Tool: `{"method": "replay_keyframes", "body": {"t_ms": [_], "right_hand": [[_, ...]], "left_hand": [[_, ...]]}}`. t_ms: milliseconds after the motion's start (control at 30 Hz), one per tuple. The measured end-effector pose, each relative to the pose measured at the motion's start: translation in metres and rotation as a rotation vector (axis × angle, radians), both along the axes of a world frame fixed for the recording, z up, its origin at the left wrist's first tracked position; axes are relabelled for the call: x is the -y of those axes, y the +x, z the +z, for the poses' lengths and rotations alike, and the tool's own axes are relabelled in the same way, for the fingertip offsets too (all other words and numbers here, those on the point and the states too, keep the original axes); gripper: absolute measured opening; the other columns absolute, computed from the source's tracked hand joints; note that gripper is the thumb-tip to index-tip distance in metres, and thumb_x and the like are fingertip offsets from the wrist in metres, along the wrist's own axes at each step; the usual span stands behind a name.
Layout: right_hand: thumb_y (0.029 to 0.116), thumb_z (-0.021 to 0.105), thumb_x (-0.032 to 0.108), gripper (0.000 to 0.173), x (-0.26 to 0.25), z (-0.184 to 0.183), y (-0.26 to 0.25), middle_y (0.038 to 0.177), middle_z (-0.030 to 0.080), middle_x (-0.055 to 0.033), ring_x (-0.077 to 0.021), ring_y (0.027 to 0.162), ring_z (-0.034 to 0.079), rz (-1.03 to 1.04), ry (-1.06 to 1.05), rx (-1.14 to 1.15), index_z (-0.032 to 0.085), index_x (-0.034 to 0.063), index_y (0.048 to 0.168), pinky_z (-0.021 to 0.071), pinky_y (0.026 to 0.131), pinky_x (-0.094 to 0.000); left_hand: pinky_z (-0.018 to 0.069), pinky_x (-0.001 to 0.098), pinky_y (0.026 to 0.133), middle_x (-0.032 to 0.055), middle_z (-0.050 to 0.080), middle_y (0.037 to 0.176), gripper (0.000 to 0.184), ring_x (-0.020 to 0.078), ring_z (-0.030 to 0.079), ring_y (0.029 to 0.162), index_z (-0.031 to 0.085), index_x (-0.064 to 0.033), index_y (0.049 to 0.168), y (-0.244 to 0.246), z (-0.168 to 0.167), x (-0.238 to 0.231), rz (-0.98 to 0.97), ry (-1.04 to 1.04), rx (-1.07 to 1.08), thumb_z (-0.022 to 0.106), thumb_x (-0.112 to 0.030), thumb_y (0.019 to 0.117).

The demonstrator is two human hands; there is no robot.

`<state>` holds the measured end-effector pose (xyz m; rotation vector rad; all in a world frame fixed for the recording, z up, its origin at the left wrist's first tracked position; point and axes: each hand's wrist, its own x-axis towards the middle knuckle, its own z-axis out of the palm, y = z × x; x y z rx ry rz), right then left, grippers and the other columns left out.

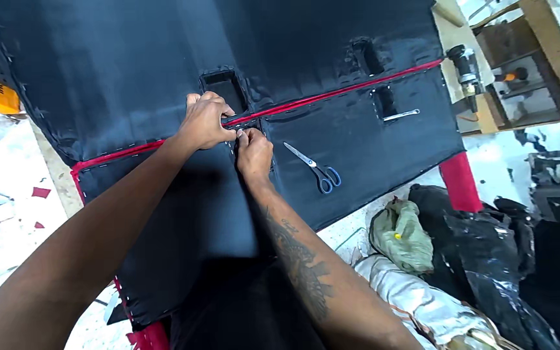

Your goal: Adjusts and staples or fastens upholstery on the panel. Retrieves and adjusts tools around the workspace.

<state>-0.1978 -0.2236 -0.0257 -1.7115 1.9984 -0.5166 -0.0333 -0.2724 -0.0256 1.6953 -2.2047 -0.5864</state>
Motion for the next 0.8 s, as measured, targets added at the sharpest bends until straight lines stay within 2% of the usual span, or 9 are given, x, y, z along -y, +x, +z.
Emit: {"method": "replay_keyframes", "body": {"t_ms": [67, 167, 333, 500, 633, 800], "right_hand": [[0.0988, 0.063, 0.031, 0.017, 0.000, -0.001, 0.001, 0.079, 0.070, -0.0030, -0.0224, 0.074, 0.069, -0.014, -0.042, 0.003, 0.068, 0.0147, 0.099, 0.0560, 0.067, -0.0484], [0.0975, 0.064, 0.024, 0.011, 0.002, -0.003, 0.001, 0.078, 0.069, -0.0034, -0.0217, 0.072, 0.069, -0.016, -0.075, 0.008, 0.067, 0.0138, 0.095, 0.0558, 0.065, -0.0478], [0.1022, 0.056, 0.029, 0.024, 0.005, -0.002, 0.000, 0.079, 0.070, -0.0042, -0.0217, 0.077, 0.069, -0.004, -0.009, 0.066, 0.069, 0.0135, 0.089, 0.0551, 0.070, -0.0488], [0.1054, 0.049, 0.030, 0.032, 0.005, 0.002, -0.007, 0.080, 0.070, -0.0081, -0.0249, 0.078, 0.071, 0.045, 0.027, 0.171, 0.070, 0.0093, 0.093, 0.0579, 0.073, -0.0520], [0.0986, 0.061, 0.027, 0.020, 0.003, 0.001, -0.005, 0.070, 0.064, -0.0067, -0.0243, 0.066, 0.066, -0.019, -0.095, 0.172, 0.063, 0.0099, 0.088, 0.0544, 0.060, -0.0490], [0.1013, 0.058, 0.025, 0.026, 0.007, 0.002, -0.006, 0.069, 0.063, -0.0044, -0.0206, 0.064, 0.065, -0.051, -0.070, 0.215, 0.064, 0.0102, 0.081, 0.0544, 0.059, -0.0449]], "left_hand": [[0.0321, 0.0535, 0.107, -0.0059, 0.070, 0.120, 0.052, 0.0149, 0.053, 0.129, 0.076, -0.0288, 0.113, 0.001, 0.001, 0.001, 0.004, 0.002, 0.009, 0.072, -0.063, 0.0739], [0.0321, 0.0534, 0.107, -0.0059, 0.070, 0.120, 0.052, 0.0145, 0.053, 0.129, 0.076, -0.0291, 0.114, 0.000, 0.001, 0.002, 0.003, 0.008, 0.010, 0.071, -0.062, 0.0739], [0.0317, 0.0527, 0.106, -0.0069, 0.070, 0.117, 0.050, 0.0138, 0.054, 0.126, 0.077, -0.0292, 0.111, -0.001, -0.001, 0.003, 0.011, -0.006, -0.012, 0.071, -0.063, 0.0737], [0.0338, 0.0541, 0.106, -0.0058, 0.070, 0.118, 0.046, 0.0156, 0.055, 0.125, 0.077, -0.0287, 0.109, -0.001, 0.003, 0.001, -0.004, -0.025, -0.037, 0.072, -0.059, 0.0750], [0.0338, 0.0553, 0.107, -0.0039, 0.070, 0.119, 0.049, 0.0168, 0.055, 0.126, 0.077, -0.0270, 0.112, -0.003, 0.006, 0.004, -0.010, -0.026, -0.036, 0.072, -0.060, 0.0766], [0.0322, 0.0555, 0.110, -0.0052, 0.070, 0.121, 0.046, 0.0154, 0.055, 0.127, 0.077, -0.0269, 0.113, -0.006, 0.005, 0.005, 0.014, -0.011, -0.048, 0.077, -0.053, 0.0747]]}}
